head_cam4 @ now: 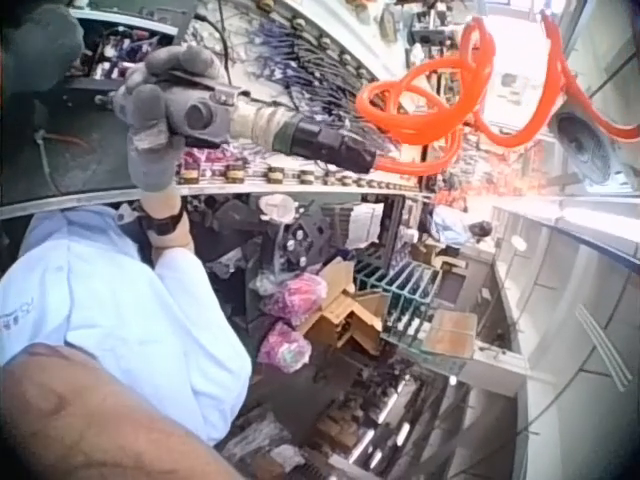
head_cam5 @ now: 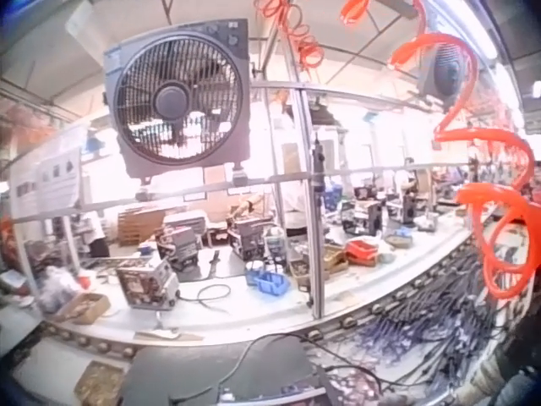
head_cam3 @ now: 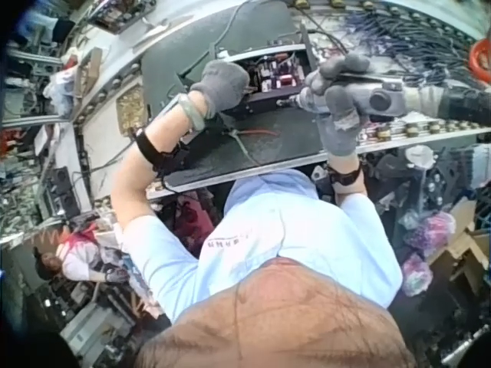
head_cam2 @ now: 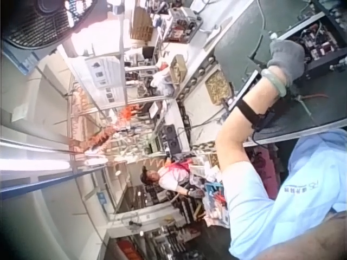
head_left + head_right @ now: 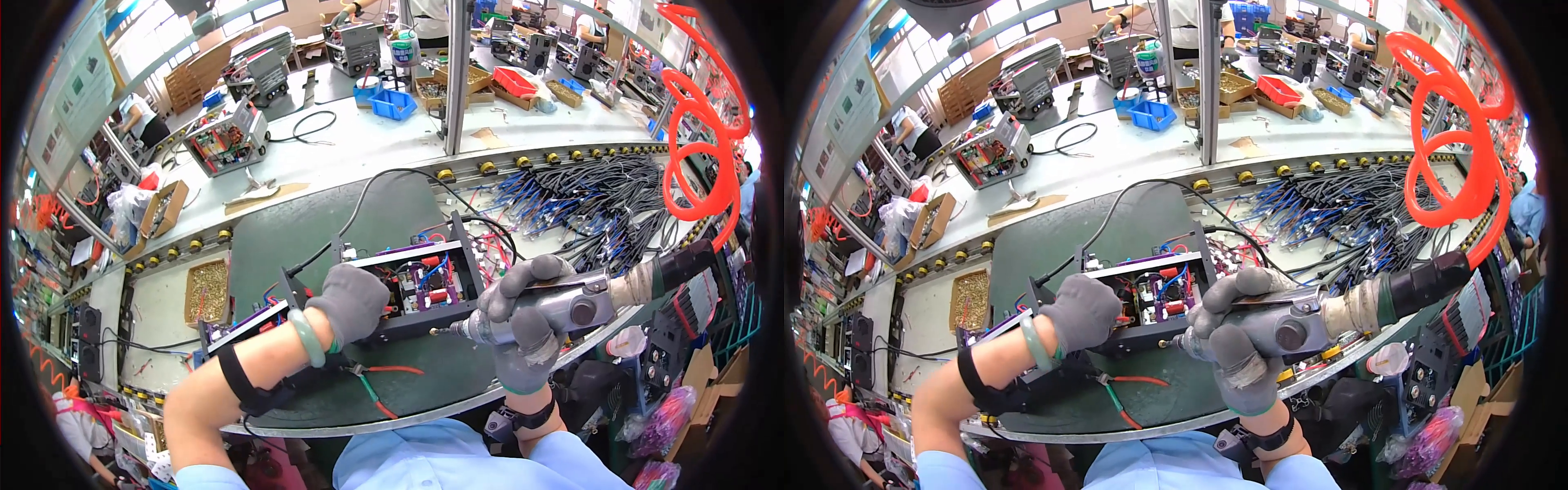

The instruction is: Assembling components and wiring into electronic power supply or inverter units on a production line.

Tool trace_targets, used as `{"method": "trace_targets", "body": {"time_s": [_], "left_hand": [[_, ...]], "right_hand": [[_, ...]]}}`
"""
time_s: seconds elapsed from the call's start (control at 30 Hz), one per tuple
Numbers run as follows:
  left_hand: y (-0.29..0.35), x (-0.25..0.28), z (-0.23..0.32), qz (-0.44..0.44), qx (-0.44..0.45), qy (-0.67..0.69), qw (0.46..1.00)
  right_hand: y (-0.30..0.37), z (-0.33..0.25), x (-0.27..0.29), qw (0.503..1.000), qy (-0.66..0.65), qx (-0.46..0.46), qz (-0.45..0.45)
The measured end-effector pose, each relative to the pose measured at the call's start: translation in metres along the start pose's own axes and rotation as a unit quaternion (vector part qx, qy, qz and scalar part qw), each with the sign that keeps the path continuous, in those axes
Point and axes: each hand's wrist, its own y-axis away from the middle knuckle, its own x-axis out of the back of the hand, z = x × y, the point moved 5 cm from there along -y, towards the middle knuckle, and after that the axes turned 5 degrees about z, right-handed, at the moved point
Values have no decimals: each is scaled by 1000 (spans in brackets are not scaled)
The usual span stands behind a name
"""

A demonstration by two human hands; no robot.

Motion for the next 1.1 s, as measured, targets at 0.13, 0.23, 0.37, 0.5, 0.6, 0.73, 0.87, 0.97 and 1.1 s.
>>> {"method": "trace_targets", "body": {"time_s": [0.13,0.23,0.37,0.5,0.6,0.73,0.87,0.97,1.1], "left_hand": [[-17,-7,-6,-100,-11,107,989],[-21,-14,-11,-114,31,237,964],[-19,-20,-13,-125,52,247,960],[-17,-18,-13,-115,63,260,957],[-16,-15,-13,-105,67,267,956],[-15,-17,-13,-116,57,241,962],[-19,-30,-14,-106,17,230,967],[-20,-37,-17,8,-27,271,962],[-25,-45,-17,148,-90,266,948]], "right_hand": [[-7,9,2,999,-32,-33,-9],[-12,18,9,999,-24,-44,10],[-19,39,21,998,-9,-53,12],[-24,69,28,996,-4,-85,-27],[-21,88,29,992,-26,-123,-18],[-18,92,18,983,49,-157,-86],[-24,88,-1,924,282,-103,-239],[-30,93,-20,926,297,-17,-233],[-44,123,-22,961,243,-92,-97]]}}
